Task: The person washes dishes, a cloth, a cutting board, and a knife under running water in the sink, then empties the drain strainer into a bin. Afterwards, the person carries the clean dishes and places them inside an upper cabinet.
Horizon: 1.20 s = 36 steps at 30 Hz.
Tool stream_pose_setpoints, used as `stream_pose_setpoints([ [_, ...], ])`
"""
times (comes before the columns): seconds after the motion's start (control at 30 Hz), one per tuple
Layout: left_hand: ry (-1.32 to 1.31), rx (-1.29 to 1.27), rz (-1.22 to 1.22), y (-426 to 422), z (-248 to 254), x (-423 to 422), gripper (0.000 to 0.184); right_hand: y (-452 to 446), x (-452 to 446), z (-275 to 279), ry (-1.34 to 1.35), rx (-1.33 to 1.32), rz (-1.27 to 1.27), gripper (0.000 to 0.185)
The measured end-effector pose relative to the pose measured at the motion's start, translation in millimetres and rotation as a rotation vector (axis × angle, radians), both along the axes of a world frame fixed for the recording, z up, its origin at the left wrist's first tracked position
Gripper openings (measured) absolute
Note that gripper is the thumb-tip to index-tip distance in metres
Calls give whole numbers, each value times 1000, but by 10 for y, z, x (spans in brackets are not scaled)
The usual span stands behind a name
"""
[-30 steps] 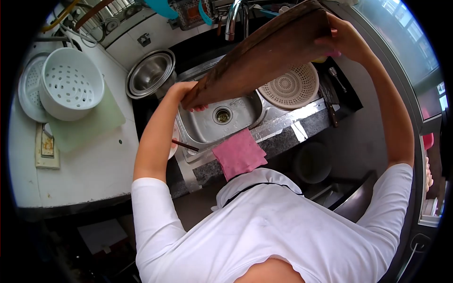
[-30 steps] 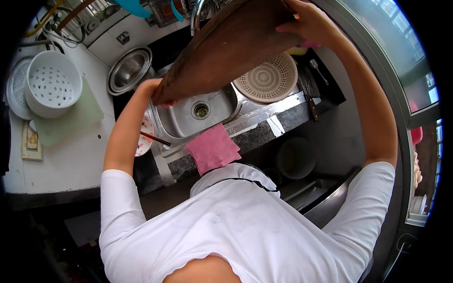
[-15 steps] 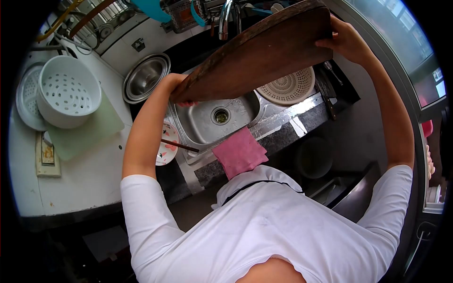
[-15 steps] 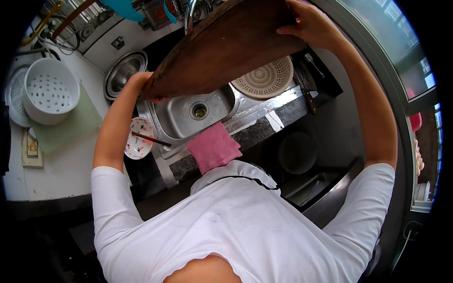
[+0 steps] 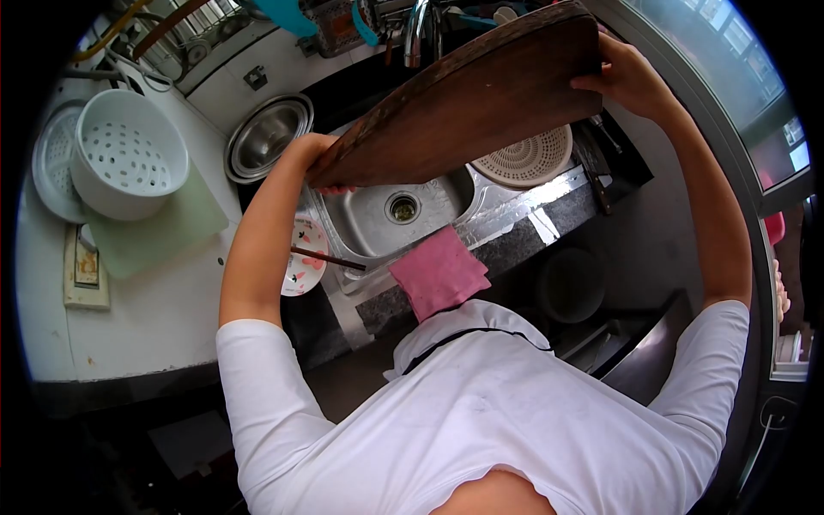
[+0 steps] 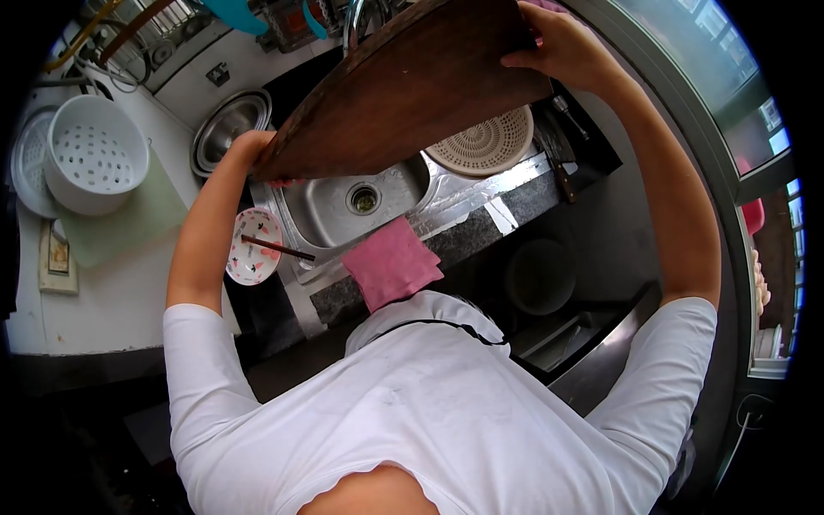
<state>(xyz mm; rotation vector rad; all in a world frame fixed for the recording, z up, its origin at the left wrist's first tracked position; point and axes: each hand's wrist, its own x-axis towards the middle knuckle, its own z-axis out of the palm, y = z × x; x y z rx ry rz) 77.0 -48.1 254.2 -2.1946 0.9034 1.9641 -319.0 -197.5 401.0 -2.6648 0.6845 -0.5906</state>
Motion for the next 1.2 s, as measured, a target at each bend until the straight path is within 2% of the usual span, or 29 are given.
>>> stream_pose_setpoints([
  [0.37,28,-37,-22,89,-46,17,36,84,-41,-20,14,-39,34,53],
  [0.43,30,-40,-16,91,-47,23,37,96,-53,-47,47,-32,-41,52],
  [0.67,107,40,-103,23,-433,127,36,277,-85,-174,41,5,-28,51],
  [0.77,87,30,-45,69,-534,-13,33,347,-151,-291,131,-25,-174,49],
  [0.83,56,28,11,99,-540,-101,32,404,-223,-364,149,-9,-197,46],
  [0.9,44,4,-146,103,-495,-157,29,416,-332,-463,95,-3,-164,49],
  [0.97,27,4,-128,91,-419,-207,27,433,-456,-527,29,-12,-140,53],
  [1.03,9,-1,-114,112,-331,-269,25,474,-570,-573,6,-11,-160,47],
  [1.13,138,-201,34,181,-355,-319,24,727,-774,-655,-24,-159,-250,39],
  [1.17,90,-329,-195,182,-426,-295,33,840,-846,-752,-112,-183,-217,35],
  [1.2,-36,-377,-127,189,-646,-202,45,971,-926,-880,-193,-215,-198,32],
])
